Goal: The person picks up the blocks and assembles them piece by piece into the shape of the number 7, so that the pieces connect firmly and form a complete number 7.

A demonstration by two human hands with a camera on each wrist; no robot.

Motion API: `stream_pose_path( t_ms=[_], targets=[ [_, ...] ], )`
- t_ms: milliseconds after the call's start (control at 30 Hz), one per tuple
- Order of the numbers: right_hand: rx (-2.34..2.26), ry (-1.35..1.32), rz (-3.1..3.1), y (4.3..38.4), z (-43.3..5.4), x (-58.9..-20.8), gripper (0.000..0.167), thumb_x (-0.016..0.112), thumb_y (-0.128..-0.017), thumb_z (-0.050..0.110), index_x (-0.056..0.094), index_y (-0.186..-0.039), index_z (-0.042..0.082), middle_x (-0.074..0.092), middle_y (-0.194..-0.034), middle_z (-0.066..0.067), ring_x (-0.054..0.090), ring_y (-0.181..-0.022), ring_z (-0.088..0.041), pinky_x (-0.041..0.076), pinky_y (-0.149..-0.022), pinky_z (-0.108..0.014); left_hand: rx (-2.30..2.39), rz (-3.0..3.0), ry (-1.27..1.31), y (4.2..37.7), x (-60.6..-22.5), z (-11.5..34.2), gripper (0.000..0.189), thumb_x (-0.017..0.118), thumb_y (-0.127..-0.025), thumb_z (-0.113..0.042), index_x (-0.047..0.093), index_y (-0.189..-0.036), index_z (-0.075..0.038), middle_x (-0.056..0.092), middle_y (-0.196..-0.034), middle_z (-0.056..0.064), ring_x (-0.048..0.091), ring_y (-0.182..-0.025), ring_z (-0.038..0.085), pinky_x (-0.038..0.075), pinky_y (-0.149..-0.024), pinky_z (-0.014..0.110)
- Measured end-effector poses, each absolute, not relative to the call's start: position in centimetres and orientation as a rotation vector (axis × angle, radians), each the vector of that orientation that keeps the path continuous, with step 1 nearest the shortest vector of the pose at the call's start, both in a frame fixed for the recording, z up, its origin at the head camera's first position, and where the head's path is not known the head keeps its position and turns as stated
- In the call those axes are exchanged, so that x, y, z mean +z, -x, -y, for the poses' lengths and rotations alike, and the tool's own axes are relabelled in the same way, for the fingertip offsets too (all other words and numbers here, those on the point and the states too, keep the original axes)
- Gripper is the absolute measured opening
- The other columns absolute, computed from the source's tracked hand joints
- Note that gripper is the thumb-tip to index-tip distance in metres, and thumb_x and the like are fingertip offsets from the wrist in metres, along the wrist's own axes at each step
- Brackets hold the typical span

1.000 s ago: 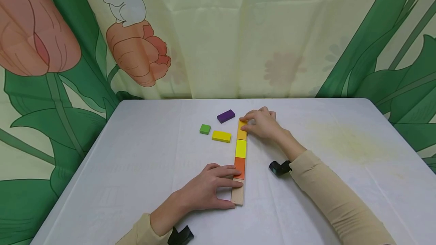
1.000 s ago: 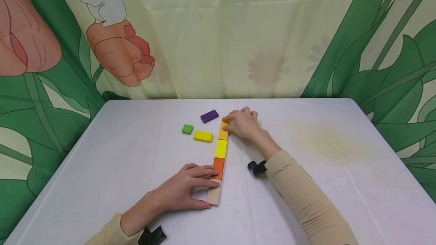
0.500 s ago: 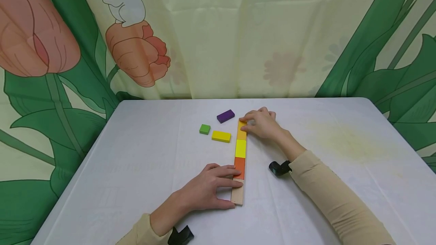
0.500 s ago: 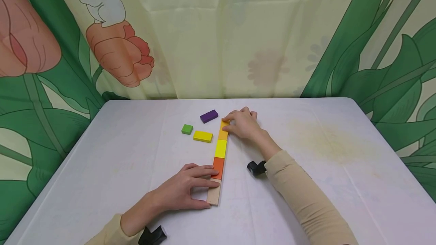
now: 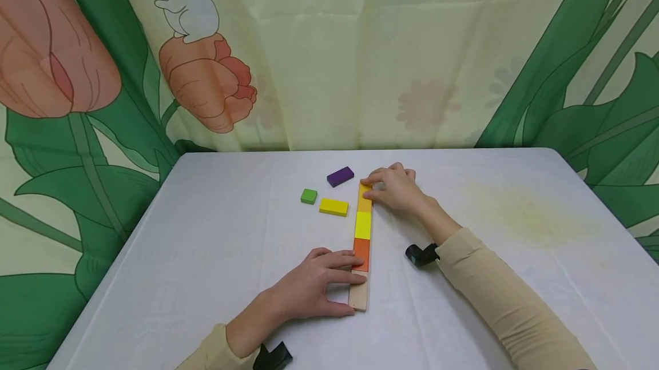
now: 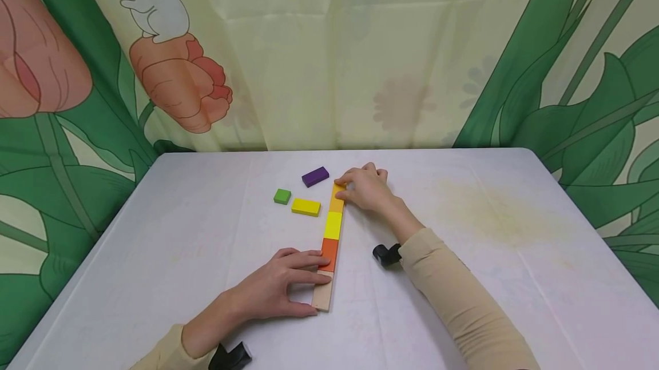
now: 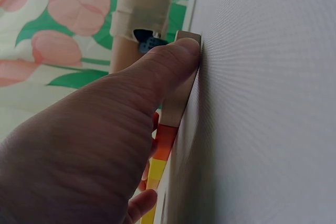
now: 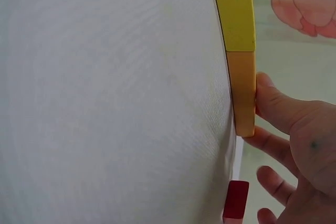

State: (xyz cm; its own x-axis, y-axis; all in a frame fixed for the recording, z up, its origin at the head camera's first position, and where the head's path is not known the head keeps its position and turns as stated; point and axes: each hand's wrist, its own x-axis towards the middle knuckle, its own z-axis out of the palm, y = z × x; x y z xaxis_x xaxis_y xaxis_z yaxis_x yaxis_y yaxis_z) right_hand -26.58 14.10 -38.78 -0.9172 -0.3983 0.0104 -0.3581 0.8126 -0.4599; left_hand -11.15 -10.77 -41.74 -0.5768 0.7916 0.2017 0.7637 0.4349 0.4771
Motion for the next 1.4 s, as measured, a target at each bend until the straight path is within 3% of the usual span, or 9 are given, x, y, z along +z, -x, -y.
stream_pose_path(
  t_ms=[300, 1400],
  targets=[
    [-0.692, 0.597, -2.906, 26.8, -14.0, -38.8, 0.041, 0.075, -0.093, 0.032, 0.071, -0.13, 0.015, 0.065, -0.13, -0.008, 0.038, -0.119, -0.035, 0.02, -0.096, -0.058, 0.795, -2.643, -1.483, 11.2, -41.9, 10.8, 0.05, 0.082, -0.085, -0.042, 0.071, -0.13, -0.023, 0.055, -0.145, -0.002, 0.043, -0.138, 0.012, 0.037, -0.107, 0.043],
    [-0.673, 0.636, -2.91, 25.1, -15.2, -38.5, 0.039, 0.077, -0.091, 0.033, 0.074, -0.126, 0.015, 0.067, -0.125, -0.005, 0.042, -0.111, -0.032, 0.021, -0.095, -0.056, 0.735, -2.585, -1.505, 10.7, -41.6, 10.5, 0.05, 0.079, -0.086, -0.048, 0.07, -0.131, -0.027, 0.054, -0.143, -0.007, 0.043, -0.135, 0.011, 0.037, -0.108, 0.041]
  ],
)
